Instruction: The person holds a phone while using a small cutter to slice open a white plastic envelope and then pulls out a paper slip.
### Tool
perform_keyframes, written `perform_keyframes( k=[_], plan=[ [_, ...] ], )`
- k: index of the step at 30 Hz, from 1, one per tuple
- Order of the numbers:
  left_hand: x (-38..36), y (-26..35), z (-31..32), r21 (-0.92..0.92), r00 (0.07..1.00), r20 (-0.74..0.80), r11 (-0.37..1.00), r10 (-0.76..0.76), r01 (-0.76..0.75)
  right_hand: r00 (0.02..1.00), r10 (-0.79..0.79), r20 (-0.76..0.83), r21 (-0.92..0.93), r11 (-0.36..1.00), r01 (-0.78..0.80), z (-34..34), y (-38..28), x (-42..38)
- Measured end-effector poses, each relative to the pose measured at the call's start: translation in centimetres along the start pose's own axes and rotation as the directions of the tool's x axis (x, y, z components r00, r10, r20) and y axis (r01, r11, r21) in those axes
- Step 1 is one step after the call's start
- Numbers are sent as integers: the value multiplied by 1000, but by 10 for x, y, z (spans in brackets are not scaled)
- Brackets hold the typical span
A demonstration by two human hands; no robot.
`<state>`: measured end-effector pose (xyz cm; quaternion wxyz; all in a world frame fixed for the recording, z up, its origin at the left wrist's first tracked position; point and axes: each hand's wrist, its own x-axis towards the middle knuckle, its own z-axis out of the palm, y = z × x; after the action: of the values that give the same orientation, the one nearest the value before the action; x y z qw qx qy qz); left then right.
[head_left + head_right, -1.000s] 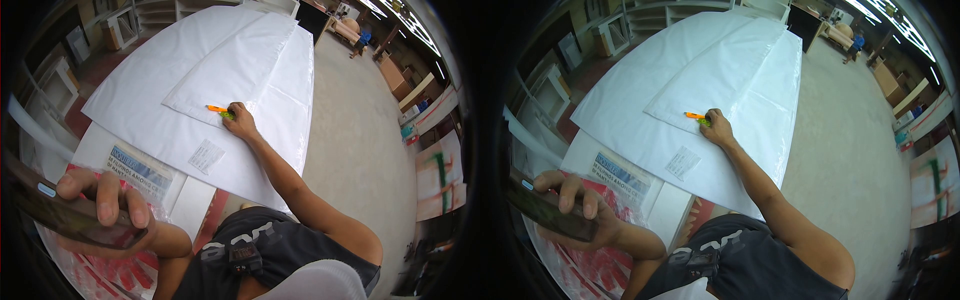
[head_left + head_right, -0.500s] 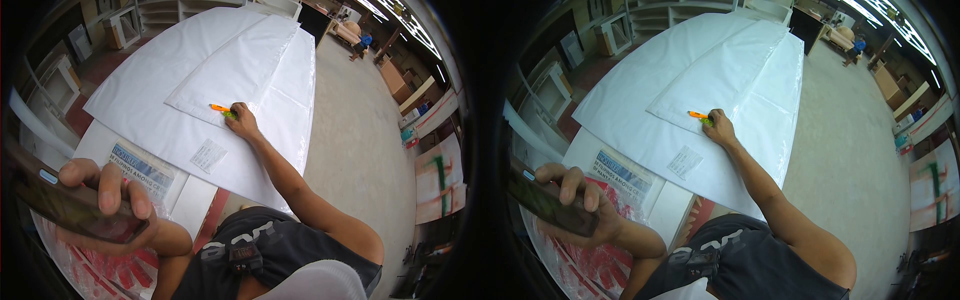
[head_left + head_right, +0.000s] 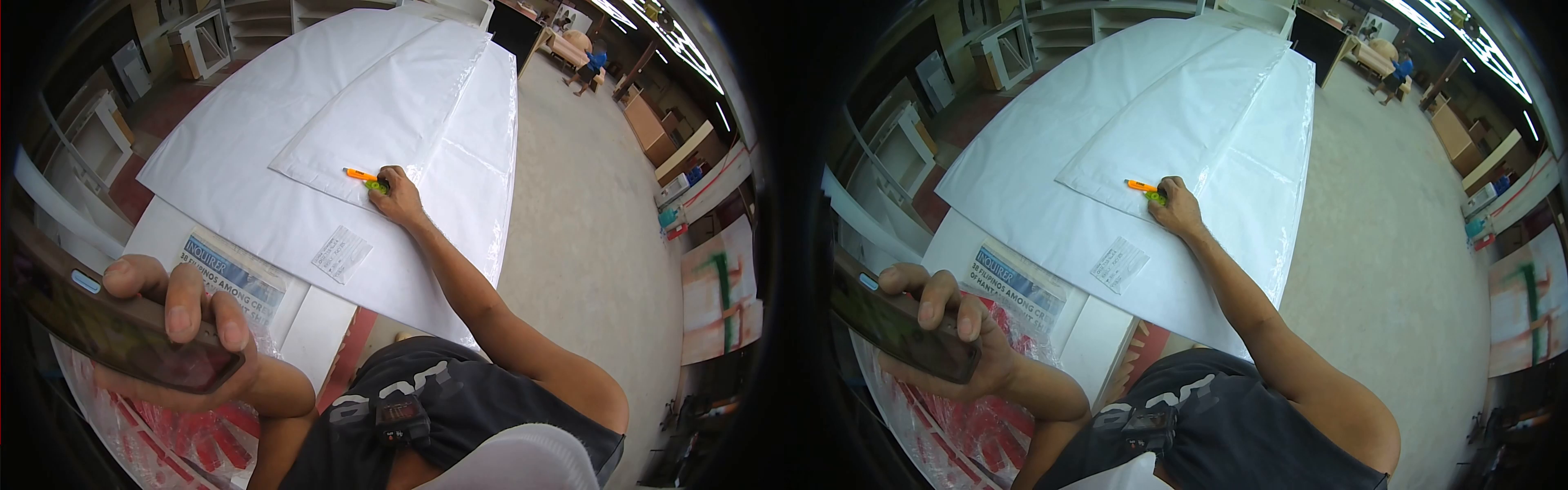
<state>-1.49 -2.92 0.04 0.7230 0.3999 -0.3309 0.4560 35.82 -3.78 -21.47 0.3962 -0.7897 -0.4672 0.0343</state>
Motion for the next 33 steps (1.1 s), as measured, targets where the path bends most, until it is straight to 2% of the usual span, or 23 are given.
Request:
perform_keyframes(
  k=[11,13,17,33],
  plan=[
    [1,-11,6,-21,1000,-4,999,-31,31,1000,-19,-8,2,1000,19,1,2,-2],
    [4,-21,10,-71,996,-29,994,-88,86,1000,-2,10,-2,1000,2,1,1,-2],
    [2,-38,19,-86,993,-97,995,-65,57,1000,-15,-18,-6,1000,14,4,4,-2],
    [3,-28,1,-104,996,-47,993,-69,64,1000,20,-2,32,999,-20,1,3,0]
  ],
)
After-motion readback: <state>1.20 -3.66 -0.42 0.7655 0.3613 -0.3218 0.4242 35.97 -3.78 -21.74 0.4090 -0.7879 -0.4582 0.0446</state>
